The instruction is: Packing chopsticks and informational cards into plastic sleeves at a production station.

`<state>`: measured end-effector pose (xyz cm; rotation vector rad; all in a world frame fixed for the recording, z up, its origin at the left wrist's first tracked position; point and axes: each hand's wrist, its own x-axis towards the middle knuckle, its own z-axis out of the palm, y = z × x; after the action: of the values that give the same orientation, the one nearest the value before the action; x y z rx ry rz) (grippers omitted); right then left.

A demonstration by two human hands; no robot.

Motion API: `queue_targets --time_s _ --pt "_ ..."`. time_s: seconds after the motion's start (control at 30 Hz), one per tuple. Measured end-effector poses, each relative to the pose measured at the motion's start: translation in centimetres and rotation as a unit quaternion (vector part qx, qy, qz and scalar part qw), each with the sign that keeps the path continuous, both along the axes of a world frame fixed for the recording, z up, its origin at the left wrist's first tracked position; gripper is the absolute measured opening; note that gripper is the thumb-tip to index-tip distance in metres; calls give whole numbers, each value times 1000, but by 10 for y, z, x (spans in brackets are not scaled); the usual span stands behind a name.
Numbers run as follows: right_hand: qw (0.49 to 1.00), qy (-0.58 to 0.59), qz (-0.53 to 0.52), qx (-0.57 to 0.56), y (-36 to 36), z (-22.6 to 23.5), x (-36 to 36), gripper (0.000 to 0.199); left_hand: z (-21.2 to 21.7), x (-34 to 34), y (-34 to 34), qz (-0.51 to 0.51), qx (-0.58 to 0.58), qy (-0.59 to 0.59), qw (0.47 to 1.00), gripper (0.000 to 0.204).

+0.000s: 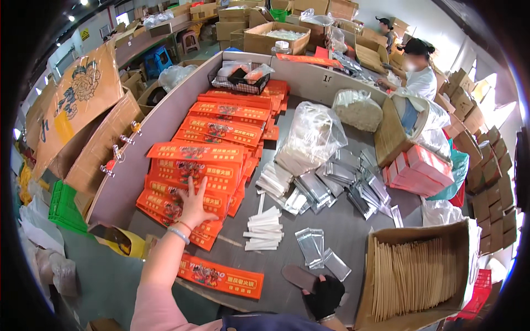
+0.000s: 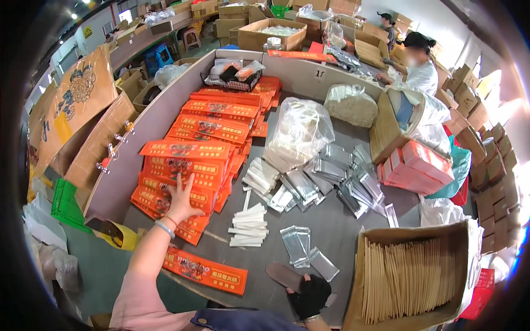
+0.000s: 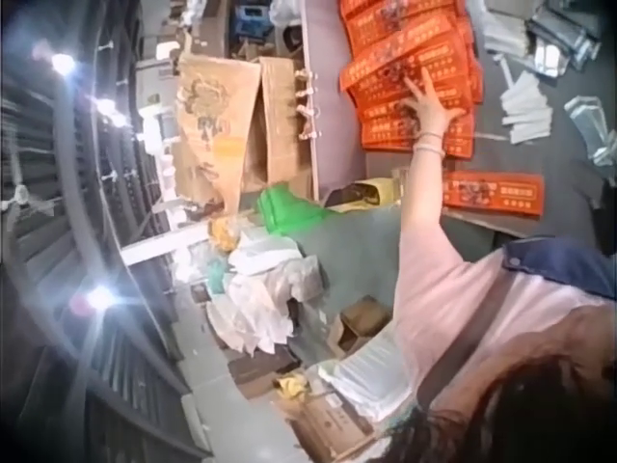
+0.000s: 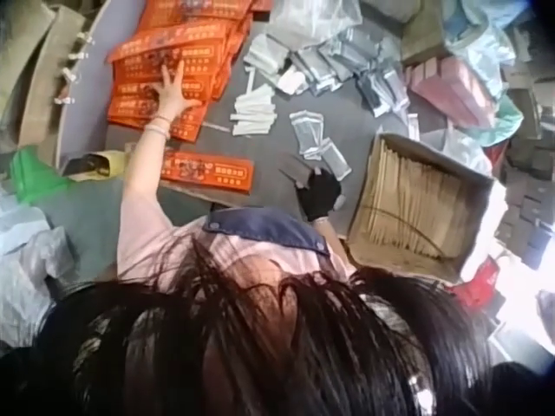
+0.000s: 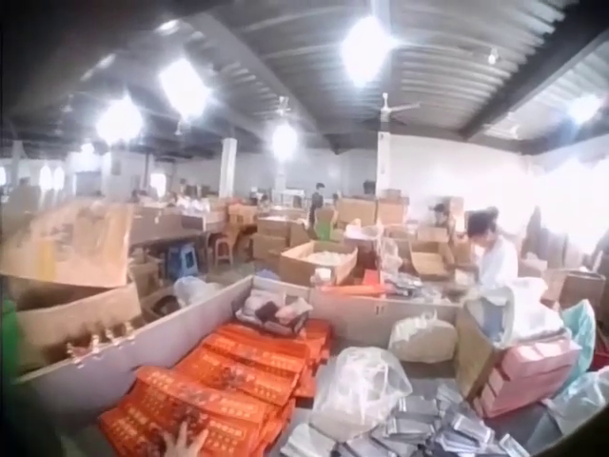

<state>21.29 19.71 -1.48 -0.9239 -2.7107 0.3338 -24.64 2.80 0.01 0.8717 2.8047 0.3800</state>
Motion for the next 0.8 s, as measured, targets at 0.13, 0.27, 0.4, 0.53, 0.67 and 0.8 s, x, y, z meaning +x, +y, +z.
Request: queue_targets --time_s 0.13,0.27,0.4,0.53,0.67,0.8 --pt "997 67 32 36 3 18 -15 63 -3 -63 85 2 47 14 999 139" --pt "999 -36 -24 14 -9 44 -24 51 -11 -113 139 -24 93 101 990 135" --pt "999 -23 -20 29 -14 41 -16 56 -3 -108 143 -9 94 62 994 127" --pt "998 26 -3 61 -18 33 -3 60 -1 -60 103 -63 98 120 986 103" --pt "999 -3 41 -20 7 14 4 58 -5 42 54 -201 201 -7 959 54" --pt "996 -26 71 -42 19 41 -3 47 35 175 11 -205 129 -188 952 43"
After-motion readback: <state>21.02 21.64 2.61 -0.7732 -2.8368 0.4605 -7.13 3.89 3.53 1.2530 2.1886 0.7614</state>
